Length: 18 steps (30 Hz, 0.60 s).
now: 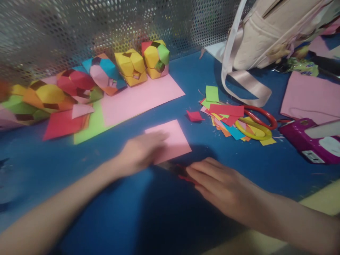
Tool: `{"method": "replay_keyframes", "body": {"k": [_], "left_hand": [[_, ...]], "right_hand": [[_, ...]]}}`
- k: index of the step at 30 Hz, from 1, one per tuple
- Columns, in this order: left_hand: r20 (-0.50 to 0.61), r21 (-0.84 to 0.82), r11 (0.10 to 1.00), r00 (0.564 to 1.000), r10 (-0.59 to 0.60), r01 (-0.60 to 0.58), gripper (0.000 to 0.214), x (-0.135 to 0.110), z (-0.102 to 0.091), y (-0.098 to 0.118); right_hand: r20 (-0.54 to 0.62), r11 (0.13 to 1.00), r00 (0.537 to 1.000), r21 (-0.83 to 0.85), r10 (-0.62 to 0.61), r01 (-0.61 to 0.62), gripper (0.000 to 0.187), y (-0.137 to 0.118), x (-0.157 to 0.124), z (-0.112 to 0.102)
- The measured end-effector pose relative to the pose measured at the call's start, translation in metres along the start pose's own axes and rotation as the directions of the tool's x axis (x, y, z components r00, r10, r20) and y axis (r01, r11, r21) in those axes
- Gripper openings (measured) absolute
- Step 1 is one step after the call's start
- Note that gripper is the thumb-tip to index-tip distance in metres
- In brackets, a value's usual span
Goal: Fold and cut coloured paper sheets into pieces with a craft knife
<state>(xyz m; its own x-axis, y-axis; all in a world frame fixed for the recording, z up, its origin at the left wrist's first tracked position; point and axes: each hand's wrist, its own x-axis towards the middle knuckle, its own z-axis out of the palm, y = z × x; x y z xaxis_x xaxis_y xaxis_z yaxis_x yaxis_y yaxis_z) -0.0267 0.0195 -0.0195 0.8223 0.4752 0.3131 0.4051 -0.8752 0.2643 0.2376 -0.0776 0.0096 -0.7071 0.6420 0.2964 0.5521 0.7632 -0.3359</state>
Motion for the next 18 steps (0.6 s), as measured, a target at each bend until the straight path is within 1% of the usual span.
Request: {"method": "replay_keyframes", "body": {"k": [7, 9, 11, 14, 16, 18], "left_hand": [[0.015, -0.004, 1.000, 1.000, -0.002, 0.002, 0.037, 0.000, -0.001, 0.000], [0.018, -0.009, 1.000, 1.000, 0.001, -0.001, 0.036, 0.000, -0.001, 0.000], [0.011, -0.004, 1.000, 1.000, 0.006, -0.006, 0.035, 0.000, -0.002, 0.001], [-0.016, 0.032, 0.999, 1.000, 0.021, -0.020, 0.031, 0.002, -0.002, 0.001], [-0.041, 0.053, 0.998, 0.999, 0.036, -0.034, 0.029, 0.002, -0.002, 0.001], [-0.054, 0.056, 0.997, 0.997, 0.051, -0.048, 0.027, 0.003, -0.002, 0.001]], "right_hand": [[0.005, 0.999, 1.000, 0.043, 0.009, -0.010, 0.025, -0.001, 0.004, 0.005], [0.015, 0.998, 1.000, 0.068, -0.014, 0.013, 0.026, -0.001, 0.003, 0.007], [0.001, 0.994, 1.000, 0.104, -0.021, 0.021, 0.027, 0.000, 0.002, 0.007], [-0.071, 0.991, 0.997, 0.133, 0.026, -0.016, 0.025, 0.005, -0.003, -0.004], [-0.143, 0.994, 0.986, 0.082, 0.084, -0.072, 0.024, 0.013, -0.008, -0.016], [-0.236, 0.985, 0.958, -0.021, 0.164, -0.174, 0.026, 0.025, -0.014, -0.030]]}}
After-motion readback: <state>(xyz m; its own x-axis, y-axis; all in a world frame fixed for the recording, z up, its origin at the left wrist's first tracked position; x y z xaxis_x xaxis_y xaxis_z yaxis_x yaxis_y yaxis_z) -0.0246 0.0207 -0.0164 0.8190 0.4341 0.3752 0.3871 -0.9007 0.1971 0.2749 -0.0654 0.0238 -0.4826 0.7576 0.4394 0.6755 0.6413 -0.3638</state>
